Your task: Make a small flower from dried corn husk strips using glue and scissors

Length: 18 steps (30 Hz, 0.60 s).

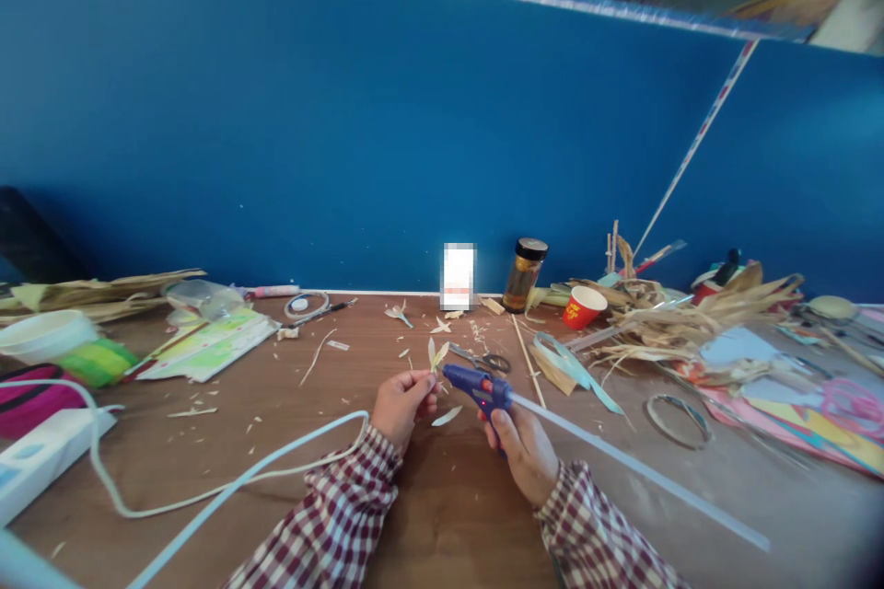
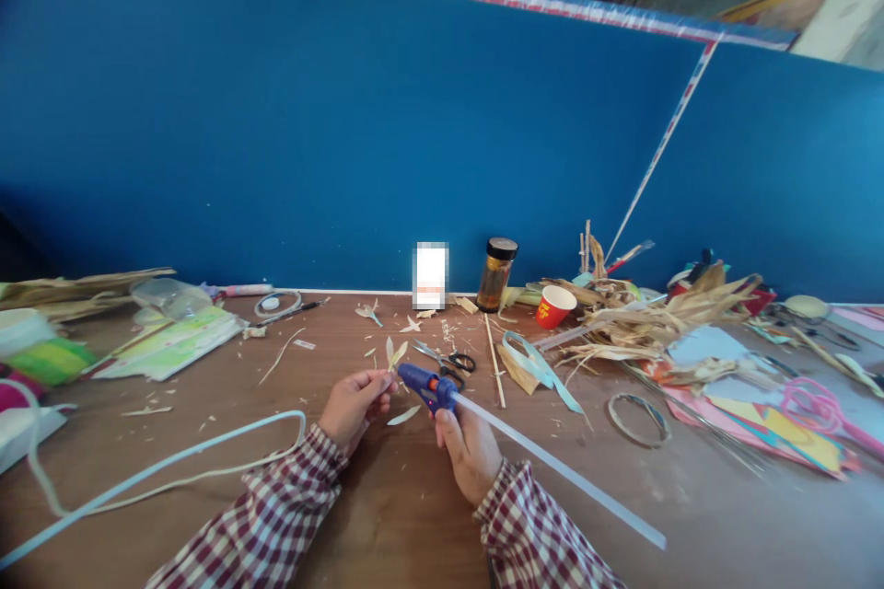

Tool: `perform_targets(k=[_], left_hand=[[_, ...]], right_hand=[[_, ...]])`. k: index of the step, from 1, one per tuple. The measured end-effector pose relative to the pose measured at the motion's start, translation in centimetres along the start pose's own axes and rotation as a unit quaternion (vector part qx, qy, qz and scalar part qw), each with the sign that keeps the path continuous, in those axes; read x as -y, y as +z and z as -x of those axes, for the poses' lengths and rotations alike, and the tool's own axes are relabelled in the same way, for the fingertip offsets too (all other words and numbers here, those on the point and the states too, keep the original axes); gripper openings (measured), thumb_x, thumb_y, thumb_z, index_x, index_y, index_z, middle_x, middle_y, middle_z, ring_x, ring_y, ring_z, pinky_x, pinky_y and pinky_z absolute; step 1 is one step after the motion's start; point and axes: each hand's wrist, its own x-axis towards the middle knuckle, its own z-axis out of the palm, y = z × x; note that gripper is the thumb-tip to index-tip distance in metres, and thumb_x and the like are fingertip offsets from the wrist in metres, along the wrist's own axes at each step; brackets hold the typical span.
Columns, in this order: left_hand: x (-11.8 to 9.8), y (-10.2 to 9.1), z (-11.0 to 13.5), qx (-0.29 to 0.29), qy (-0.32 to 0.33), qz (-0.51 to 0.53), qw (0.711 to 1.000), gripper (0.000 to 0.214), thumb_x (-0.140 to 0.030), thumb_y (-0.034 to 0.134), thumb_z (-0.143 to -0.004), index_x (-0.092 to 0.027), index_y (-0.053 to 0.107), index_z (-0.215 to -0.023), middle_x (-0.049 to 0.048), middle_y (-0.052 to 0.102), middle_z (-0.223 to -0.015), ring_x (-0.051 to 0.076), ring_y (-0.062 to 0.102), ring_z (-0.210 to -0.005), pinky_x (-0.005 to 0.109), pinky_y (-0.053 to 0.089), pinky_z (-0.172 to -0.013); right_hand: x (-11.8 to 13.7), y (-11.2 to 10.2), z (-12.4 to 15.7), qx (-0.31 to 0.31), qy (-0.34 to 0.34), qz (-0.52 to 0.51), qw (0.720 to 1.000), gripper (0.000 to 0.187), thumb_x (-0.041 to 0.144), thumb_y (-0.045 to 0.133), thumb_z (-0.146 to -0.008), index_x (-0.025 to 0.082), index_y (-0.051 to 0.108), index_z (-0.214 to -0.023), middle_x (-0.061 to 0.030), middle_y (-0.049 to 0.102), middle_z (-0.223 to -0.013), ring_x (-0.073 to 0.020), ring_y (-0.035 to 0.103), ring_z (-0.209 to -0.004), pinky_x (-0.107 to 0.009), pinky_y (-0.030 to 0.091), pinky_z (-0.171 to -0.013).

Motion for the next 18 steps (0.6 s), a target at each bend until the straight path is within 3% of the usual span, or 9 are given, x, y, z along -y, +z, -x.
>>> perform_targets(k=[18], left_hand=[[0.08, 0.03, 0.03, 0.004, 0.005, 0.002, 1.0, 0.026, -0.03, 0.072, -0.053, -0.01, 0.063, -0.067, 0.0008, 0.06, -0.056, 0.005, 0.048, -0.043, 0.017, 0.042, -0.043]], right_hand=[[-0.45, 0.18, 0.12, -0.003, 0.002, 0.01, 1.0, 0.036, 0.035, 0.029, -0.088, 0.015, 0.055, -0.072, 0.0001, 0.051, -0.059, -0.0121, 0.047, -0.055, -0.024, 0.033, -0.056]])
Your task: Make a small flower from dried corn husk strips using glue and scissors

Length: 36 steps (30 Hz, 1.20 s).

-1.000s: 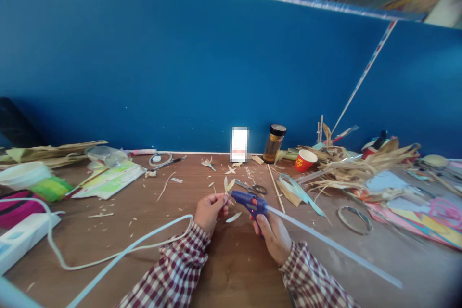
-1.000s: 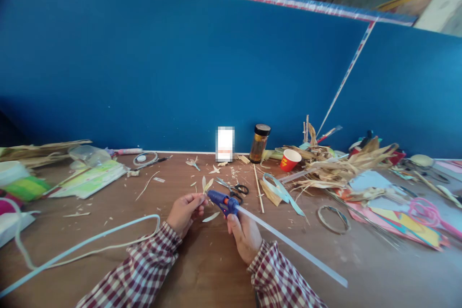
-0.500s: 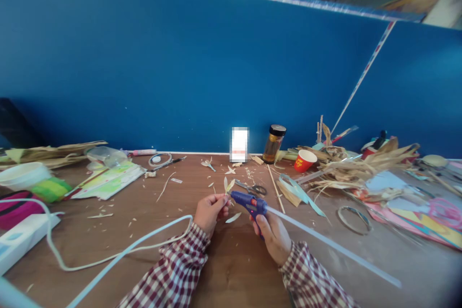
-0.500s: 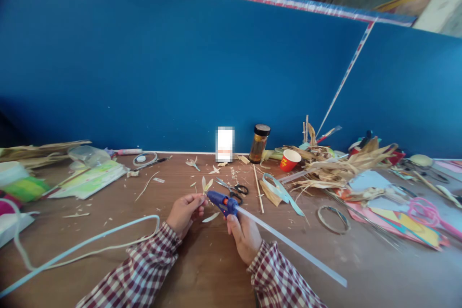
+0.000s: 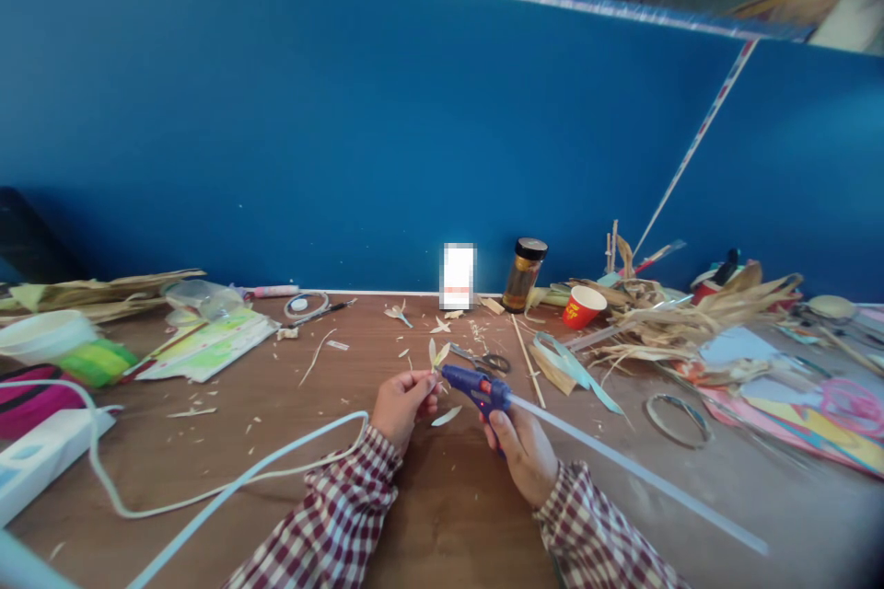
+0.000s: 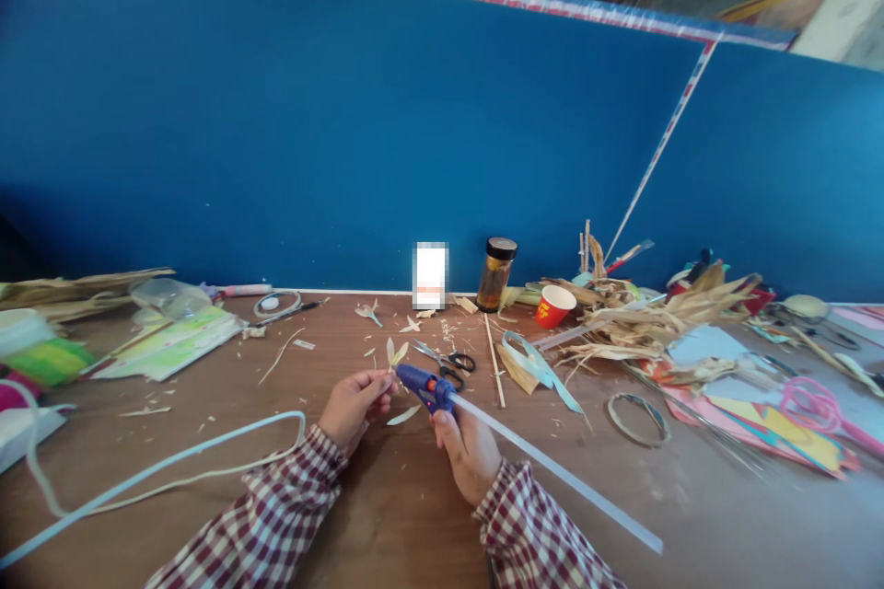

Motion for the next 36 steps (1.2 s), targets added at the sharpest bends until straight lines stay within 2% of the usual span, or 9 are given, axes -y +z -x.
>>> perform_targets(k=[21, 26, 30, 33, 36], left_hand=[[-0.2, 0.1, 0.1, -0.007, -0.007, 0.009, 1.0, 0.026, -0.029, 0.073, -0.052, -0.01, 0.063, -0.067, 0.0006, 0.06, -0.055, 0.004, 0.048, -0.043, 0.016, 0.043, -0.043], [-0.2, 0.0, 0.0, -0.008, -0.003, 0.005, 1.0, 0.025, -0.028, 0.072, -0.054, -0.009, 0.062, -0.068, 0.0016, 0.061, -0.057, 0.005, 0.049, -0.043, 0.016, 0.044, -0.043], [-0.1, -0.1, 0.0, -0.002, -0.002, 0.01, 1.0, 0.024, -0.026, 0.072, -0.055, -0.009, 0.062, -0.068, 0.0022, 0.06, -0.056, 0.004, 0.048, -0.042, 0.015, 0.042, -0.041], [-0.1, -0.1, 0.0, -0.006, -0.002, 0.015, 1.0, 0.023, -0.025, 0.072, -0.056, -0.009, 0.062, -0.068, 0.0024, 0.061, -0.056, 0.004, 0.048, -0.042, 0.014, 0.043, -0.041], [-0.3, 0.1, 0.0, -0.017, -0.006, 0.014, 1.0, 0.021, -0.023, 0.072, -0.056, -0.009, 0.062, -0.068, 0.0027, 0.061, -0.056, 0.004, 0.049, -0.042, 0.015, 0.044, -0.041]], right_hand=[[-0.1, 0.1, -0.1, 0.009, 0.001, -0.01, 1.0, 0.035, 0.036, 0.029, -0.088, 0.014, 0.053, -0.074, 0.0004, 0.05, -0.058, -0.0116, 0.046, -0.055, -0.024, 0.033, -0.056], [0.2, -0.2, 0.1, -0.002, -0.024, -0.037, 0.999, 0.036, 0.037, 0.025, -0.088, 0.016, 0.051, -0.075, 0.001, 0.048, -0.057, -0.0114, 0.044, -0.052, -0.024, 0.034, -0.054], [0.6, -0.6, 0.2, -0.05, -0.055, -0.019, 0.997, 0.038, 0.038, 0.026, -0.087, 0.018, 0.048, -0.064, -0.0007, 0.049, -0.057, -0.0124, 0.045, -0.052, -0.025, 0.035, -0.054], [1.0, -1.4, 0.4, -0.136, -0.066, 0.007, 0.988, 0.027, 0.039, 0.033, -0.084, 0.018, 0.049, -0.08, -0.0005, 0.051, -0.059, -0.0132, 0.046, -0.051, -0.026, 0.037, -0.052], [0.9, -3.4, 0.9, -0.25, -0.04, 0.068, 0.965, 0.027, 0.04, 0.04, -0.08, 0.018, 0.046, -0.094, 0.0006, 0.051, -0.058, -0.0142, 0.048, -0.049, -0.025, 0.038, -0.05]])
